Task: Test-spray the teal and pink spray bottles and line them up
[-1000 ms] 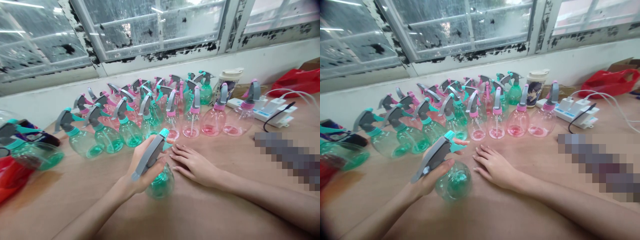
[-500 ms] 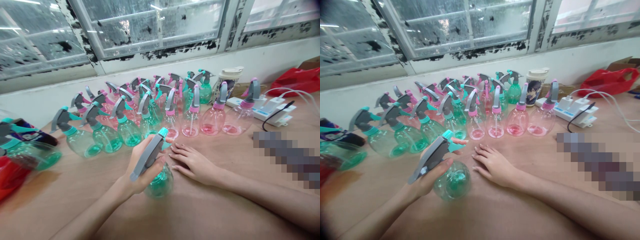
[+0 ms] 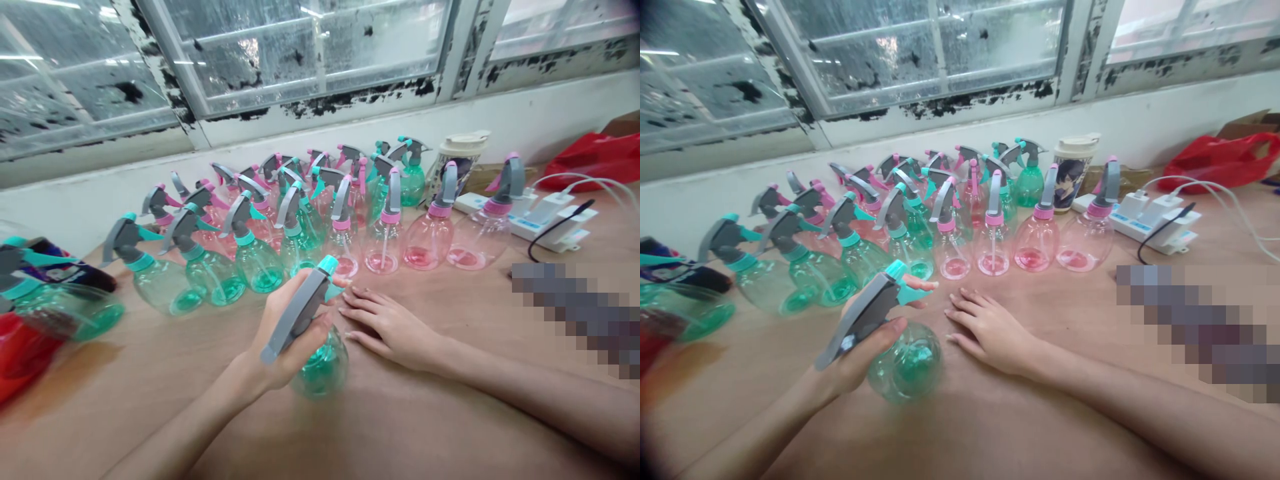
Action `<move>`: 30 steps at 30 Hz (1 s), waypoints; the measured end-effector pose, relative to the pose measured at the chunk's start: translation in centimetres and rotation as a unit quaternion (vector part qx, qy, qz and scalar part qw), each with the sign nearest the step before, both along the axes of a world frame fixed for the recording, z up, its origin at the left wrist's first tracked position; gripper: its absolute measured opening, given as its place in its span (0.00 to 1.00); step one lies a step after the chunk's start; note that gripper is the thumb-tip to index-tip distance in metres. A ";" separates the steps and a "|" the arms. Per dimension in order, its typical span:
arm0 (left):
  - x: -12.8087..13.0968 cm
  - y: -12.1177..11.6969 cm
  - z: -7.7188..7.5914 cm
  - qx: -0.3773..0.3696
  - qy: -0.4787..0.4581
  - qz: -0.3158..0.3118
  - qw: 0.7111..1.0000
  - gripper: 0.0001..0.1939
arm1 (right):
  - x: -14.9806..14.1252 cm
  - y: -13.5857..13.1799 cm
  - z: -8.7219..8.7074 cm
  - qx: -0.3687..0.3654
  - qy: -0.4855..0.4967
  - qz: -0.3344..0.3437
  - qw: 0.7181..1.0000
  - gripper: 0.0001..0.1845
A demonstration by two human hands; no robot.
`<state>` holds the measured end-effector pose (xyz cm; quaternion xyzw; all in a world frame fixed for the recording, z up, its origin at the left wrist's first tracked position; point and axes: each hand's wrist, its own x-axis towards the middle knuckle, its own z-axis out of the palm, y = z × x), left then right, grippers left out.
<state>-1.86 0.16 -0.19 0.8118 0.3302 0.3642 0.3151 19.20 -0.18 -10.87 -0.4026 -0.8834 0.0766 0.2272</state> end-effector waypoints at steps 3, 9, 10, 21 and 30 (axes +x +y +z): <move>0.0 -0.1 0.4 -0.003 0.006 -0.016 1.000 0.08 | 0.0 0.0 0.0 -0.005 0.004 0.002 1.000 0.24; -0.2 -0.3 0.4 0.024 0.014 0.004 1.000 0.06 | 0.0 0.0 0.0 -0.011 0.013 0.000 1.000 0.24; -0.3 -0.3 0.4 0.027 0.017 0.010 0.999 0.06 | 0.0 0.0 -0.1 -0.011 0.013 0.001 1.000 0.24; 0.6 -0.9 0.4 -0.007 -0.018 0.029 0.999 0.14 | 0.1 0.0 0.0 -0.004 0.015 0.001 1.000 0.24; 0.3 -1.0 -0.3 0.013 -0.019 0.048 0.999 0.14 | 0.1 0.0 0.0 0.002 0.017 0.004 1.000 0.23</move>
